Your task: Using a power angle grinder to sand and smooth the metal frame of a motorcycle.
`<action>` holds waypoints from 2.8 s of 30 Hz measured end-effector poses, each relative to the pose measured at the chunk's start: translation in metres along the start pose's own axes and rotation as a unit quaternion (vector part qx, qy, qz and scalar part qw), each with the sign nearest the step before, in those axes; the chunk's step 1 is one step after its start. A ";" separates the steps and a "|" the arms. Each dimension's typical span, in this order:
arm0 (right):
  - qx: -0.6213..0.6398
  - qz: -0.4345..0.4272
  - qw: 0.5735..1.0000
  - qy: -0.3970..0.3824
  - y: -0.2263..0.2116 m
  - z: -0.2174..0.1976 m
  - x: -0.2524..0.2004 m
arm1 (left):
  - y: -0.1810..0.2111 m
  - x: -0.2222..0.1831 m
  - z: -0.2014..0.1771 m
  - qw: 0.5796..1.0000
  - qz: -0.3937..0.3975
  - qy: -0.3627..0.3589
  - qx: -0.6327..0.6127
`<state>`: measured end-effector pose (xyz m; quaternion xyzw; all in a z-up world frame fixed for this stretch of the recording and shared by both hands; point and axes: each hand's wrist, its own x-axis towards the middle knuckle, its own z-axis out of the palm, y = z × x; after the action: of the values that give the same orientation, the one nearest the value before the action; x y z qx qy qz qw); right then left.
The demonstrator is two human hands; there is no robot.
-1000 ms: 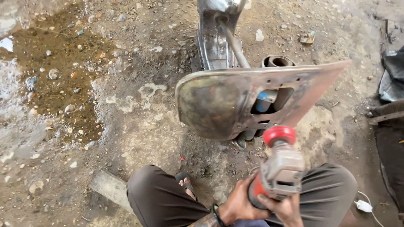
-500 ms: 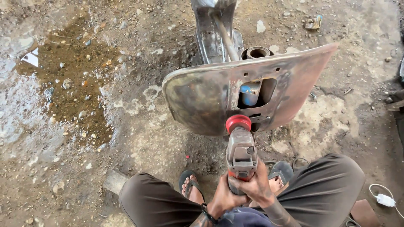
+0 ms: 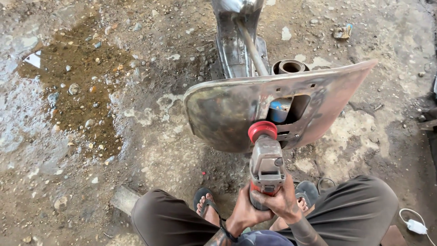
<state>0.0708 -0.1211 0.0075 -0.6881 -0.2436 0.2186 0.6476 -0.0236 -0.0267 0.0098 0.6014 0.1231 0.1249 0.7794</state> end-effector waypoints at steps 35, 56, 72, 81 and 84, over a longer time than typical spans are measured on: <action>0.081 -0.072 0.993 -0.040 0.021 -0.018 -0.016 | 0.034 -0.016 0.013 0.996 0.001 0.035 0.085; 0.095 -0.016 0.995 -0.030 0.001 -0.001 -0.003 | 0.017 -0.006 0.003 0.997 -0.061 0.025 0.043; 0.037 -0.018 0.999 -0.001 0.021 -0.005 -0.002 | 0.020 0.000 -0.003 0.998 -0.047 0.019 0.044; 0.044 -0.039 0.998 -0.029 0.001 -0.001 0.004 | 0.027 0.003 -0.003 0.998 -0.037 0.013 0.050; 0.057 -0.059 0.996 -0.037 -0.004 0.001 0.007 | 0.025 0.004 -0.005 0.997 -0.038 0.016 0.071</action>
<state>0.0751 -0.1160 0.0120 -0.6260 -0.2946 0.2188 0.6881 -0.0224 -0.0144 0.0323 0.6483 0.1671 0.0963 0.7365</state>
